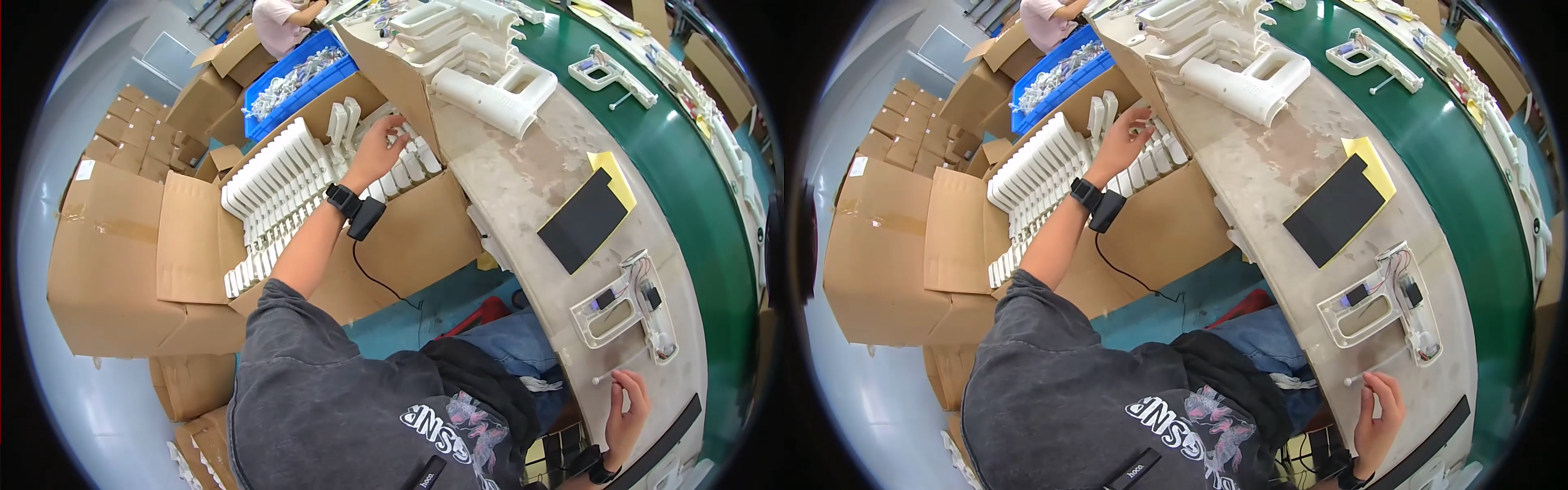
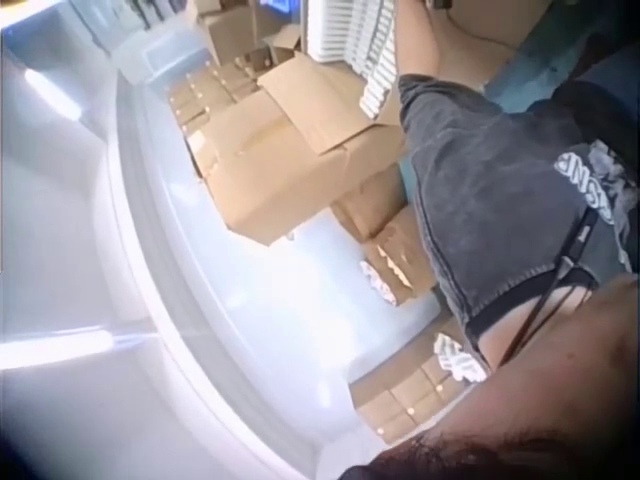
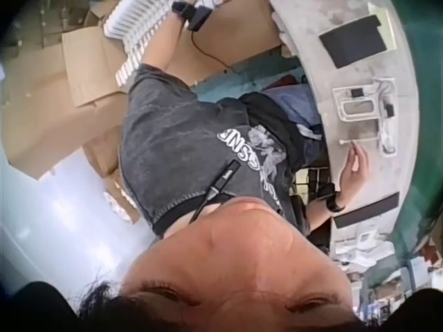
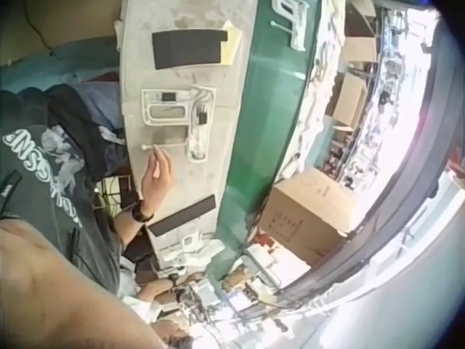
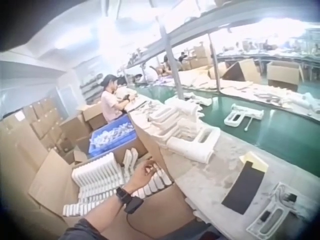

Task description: The person retrieves a white plastic housing from a box, peels the backing from a black adhesive strip, and presses the strip onto the internal motor. They then join the two housing halves together by hand and place the assembled unit onto a conveyor belt.

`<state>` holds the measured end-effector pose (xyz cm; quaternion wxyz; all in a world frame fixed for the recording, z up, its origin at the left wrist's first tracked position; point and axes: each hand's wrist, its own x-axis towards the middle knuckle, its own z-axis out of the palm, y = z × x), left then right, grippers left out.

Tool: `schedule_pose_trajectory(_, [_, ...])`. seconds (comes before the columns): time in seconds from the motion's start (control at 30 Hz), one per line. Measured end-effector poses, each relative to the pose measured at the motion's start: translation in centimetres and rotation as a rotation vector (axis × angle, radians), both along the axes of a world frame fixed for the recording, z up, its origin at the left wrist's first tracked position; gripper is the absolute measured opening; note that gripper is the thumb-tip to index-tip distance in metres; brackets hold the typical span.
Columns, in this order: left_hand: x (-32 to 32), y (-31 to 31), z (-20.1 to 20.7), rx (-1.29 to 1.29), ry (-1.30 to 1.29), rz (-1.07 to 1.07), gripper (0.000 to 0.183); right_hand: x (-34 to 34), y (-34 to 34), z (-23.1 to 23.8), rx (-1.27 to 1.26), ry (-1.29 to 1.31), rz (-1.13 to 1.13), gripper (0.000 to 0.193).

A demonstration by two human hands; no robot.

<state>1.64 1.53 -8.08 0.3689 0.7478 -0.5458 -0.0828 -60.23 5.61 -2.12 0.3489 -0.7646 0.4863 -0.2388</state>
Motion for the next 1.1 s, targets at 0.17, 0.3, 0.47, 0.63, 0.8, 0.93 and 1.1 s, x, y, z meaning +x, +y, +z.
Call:
schedule_pose_trajectory(0.17, [2.0, 0.8, -0.5, 0.399, -0.098, -0.096, 0.064, 0.0, 0.1, 0.1, 0.022, 0.006, -0.010, 0.014])
schedule_pose_trajectory(0.3, [0.6, 1.1, -1.6, 0.571, -0.027, -0.184, 0.092, -0.1, 0.2, -0.1, -0.001, 0.004, 0.007, 0.014])
schedule_pose_trajectory(0.47, [0.9, 0.6, -1.6, 0.588, 0.089, -0.221, 0.109, -0.1, 0.2, -0.3, 0.005, 0.002, -0.002, 0.016])
schedule_pose_trajectory(0.63, [12.2, -0.4, -4.7, 0.543, -0.009, 0.174, 0.112, -0.4, 0.3, -0.1, 0.023, 0.022, -0.005, 0.017])
schedule_pose_trajectory(0.8, [18.7, -4.9, -6.1, 0.708, -0.279, 0.572, 0.119, -0.7, 0.7, 0.8, 0.027, 0.063, -0.048, 0.017])
schedule_pose_trajectory(0.93, [22.1, -6.1, -8.4, 0.585, -0.205, 0.835, 0.120, -1.4, 1.6, 2.0, 0.092, 0.241, -0.051, 0.017])
schedule_pose_trajectory(1.1, [22.2, -7.9, -10.6, 0.577, -0.065, 1.066, 0.091, -1.4, 2.9, 2.3, 0.179, 0.294, -0.190, 0.017])
